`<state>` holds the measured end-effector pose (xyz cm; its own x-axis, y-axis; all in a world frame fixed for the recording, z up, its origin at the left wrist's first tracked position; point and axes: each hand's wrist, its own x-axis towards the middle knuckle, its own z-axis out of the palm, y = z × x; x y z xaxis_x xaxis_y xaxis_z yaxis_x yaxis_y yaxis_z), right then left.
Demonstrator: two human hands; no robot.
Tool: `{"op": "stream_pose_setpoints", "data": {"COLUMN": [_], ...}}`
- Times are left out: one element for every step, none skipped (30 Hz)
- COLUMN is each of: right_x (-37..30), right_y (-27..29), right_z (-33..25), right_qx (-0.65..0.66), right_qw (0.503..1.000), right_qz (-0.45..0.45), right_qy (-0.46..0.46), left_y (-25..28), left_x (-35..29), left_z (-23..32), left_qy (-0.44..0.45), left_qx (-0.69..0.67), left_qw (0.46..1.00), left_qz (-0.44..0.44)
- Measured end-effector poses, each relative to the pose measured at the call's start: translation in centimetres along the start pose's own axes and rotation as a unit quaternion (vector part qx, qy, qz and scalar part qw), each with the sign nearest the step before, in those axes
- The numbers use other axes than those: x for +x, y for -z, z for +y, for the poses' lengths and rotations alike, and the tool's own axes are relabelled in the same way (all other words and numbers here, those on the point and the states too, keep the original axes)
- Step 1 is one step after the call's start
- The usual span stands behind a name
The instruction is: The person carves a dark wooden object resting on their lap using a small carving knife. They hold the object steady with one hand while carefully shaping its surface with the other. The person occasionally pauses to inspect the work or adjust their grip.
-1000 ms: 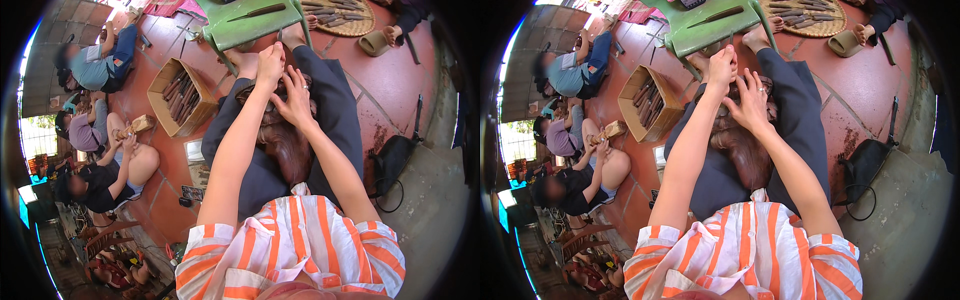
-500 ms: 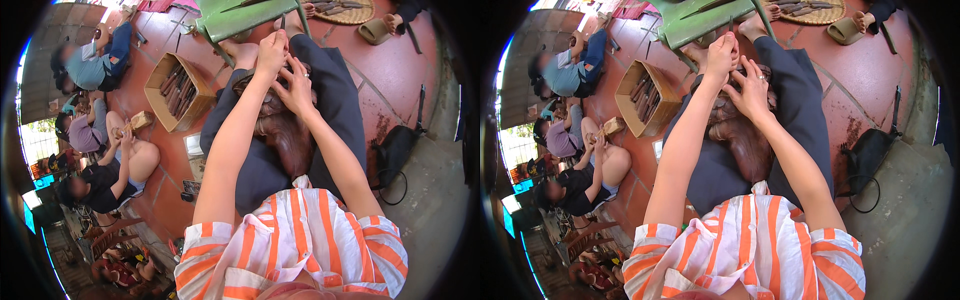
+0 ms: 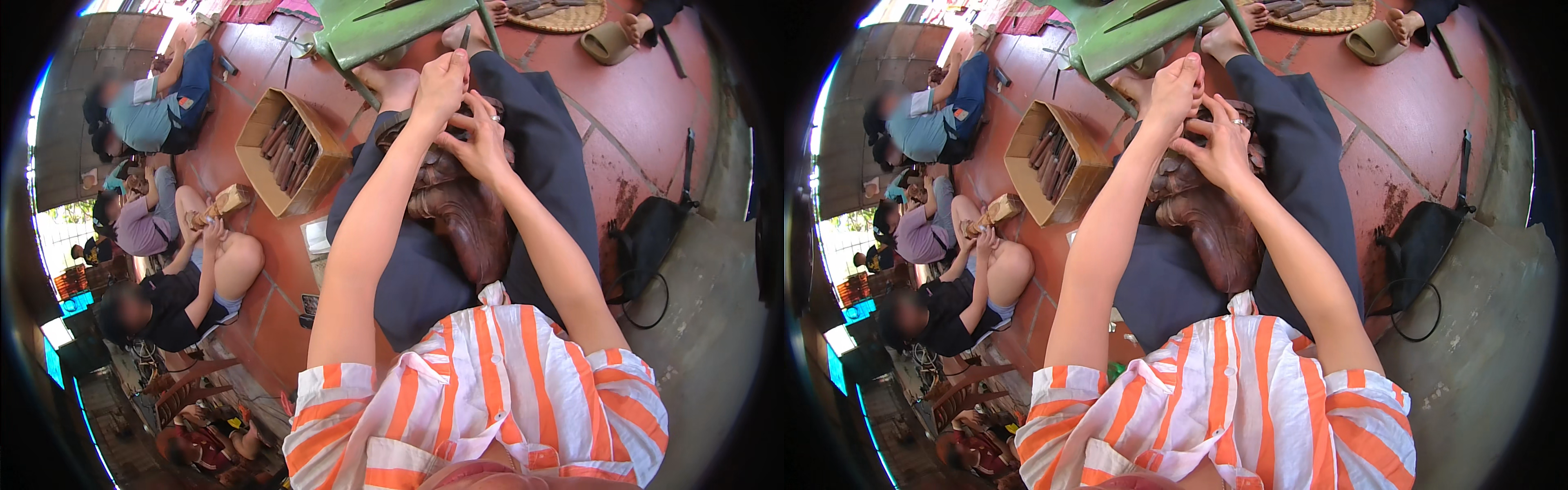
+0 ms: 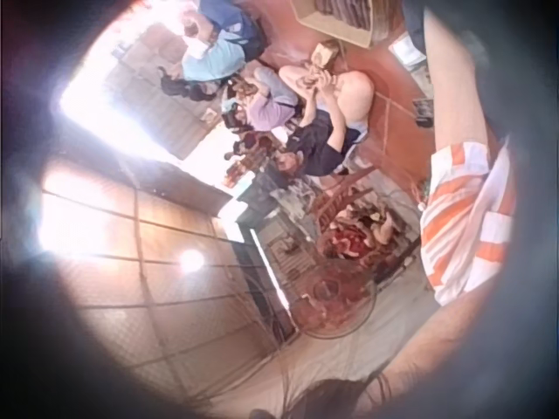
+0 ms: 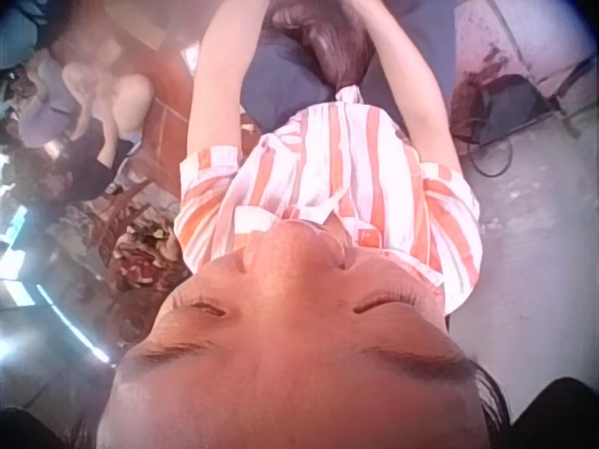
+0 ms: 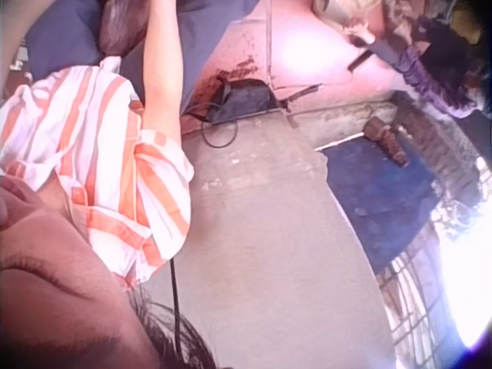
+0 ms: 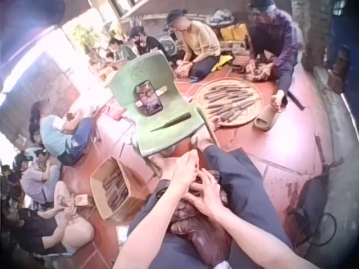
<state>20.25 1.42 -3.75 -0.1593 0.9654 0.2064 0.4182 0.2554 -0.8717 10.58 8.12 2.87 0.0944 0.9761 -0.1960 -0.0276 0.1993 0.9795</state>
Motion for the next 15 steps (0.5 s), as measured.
{"op": "stream_pose_setpoints", "data": {"right_x": [-0.2,-0.3,-0.3,-0.2,-0.4,-0.3,-0.1,0.1,0.1,0.0,0.1,-0.2,-0.3,-0.4,-0.5], "right_y": [0.3,0.6,0.7,0.7,0.6,0.5,0.3,0.2,0.1,0.1,0.4,0.9,1.2,1.1,1.0], "right_z": [0.0,-0.1,-0.1,-0.2,-0.2,-0.1,0.0,0.0,-0.1,-0.3,0.0,0.0,0.1,-0.2,-0.4], "right_qx": [0.009,0.018,0.018,0.018,0.023,0.027,0.037,0.049,0.064,0.079,0.089,0.076,0.08,0.089,0.098], "right_qw": [1.0,0.999,1.0,1.0,1.0,1.0,0.999,0.998,0.997,0.997,0.996,0.997,0.997,0.996,0.995], "right_qz": [-0.005,-0.012,-0.011,-0.011,-0.006,0.002,0.017,0.034,0.026,0.018,0.017,0.008,0.006,-0.001,-0.009], "right_qy": [0.014,0.029,0.018,0.008,-0.001,-0.009,-0.014,-0.016,-0.017,-0.019,-0.025,0.001,-0.001,0.003,0.007], "left_y": [0.1,0.1,0.1,0.1,-0.1,-0.3,-0.5,-0.4,-0.5,-0.8,-1.1,-1.3,-1.4,-1.0,-0.8], "left_x": [-0.4,-0.6,-0.5,-0.5,-0.7,-0.4,-0.1,0.5,0.8,0.6,0.4,-0.4,-0.8,-1.1,-1.0], "left_z": [0.0,-0.1,-0.5,-0.9,-1.1,-1.1,-1.0,-0.9,-0.9,-1.2,-0.8,-0.2,0.1,-0.2,-0.6], "left_qy": [0.033,0.066,0.038,0.009,-0.018,-0.015,-0.024,-0.035,-0.046,-0.06,-0.016,0.032,0.081,0.079,0.048], "left_qx": [-0.012,-0.025,-0.007,0.011,0.028,0.026,0.028,0.033,0.037,0.057,0.038,0.019,0.0,0.019,0.03], "left_qw": [0.999,0.997,0.999,1.0,0.999,1.0,0.999,0.999,0.998,0.996,0.998,0.998,0.994,0.994,0.995], "left_qz": [-0.003,-0.004,-0.004,-0.004,-0.002,-0.003,-0.009,-0.014,-0.019,-0.025,-0.04,-0.054,-0.068,-0.08,-0.08]}}
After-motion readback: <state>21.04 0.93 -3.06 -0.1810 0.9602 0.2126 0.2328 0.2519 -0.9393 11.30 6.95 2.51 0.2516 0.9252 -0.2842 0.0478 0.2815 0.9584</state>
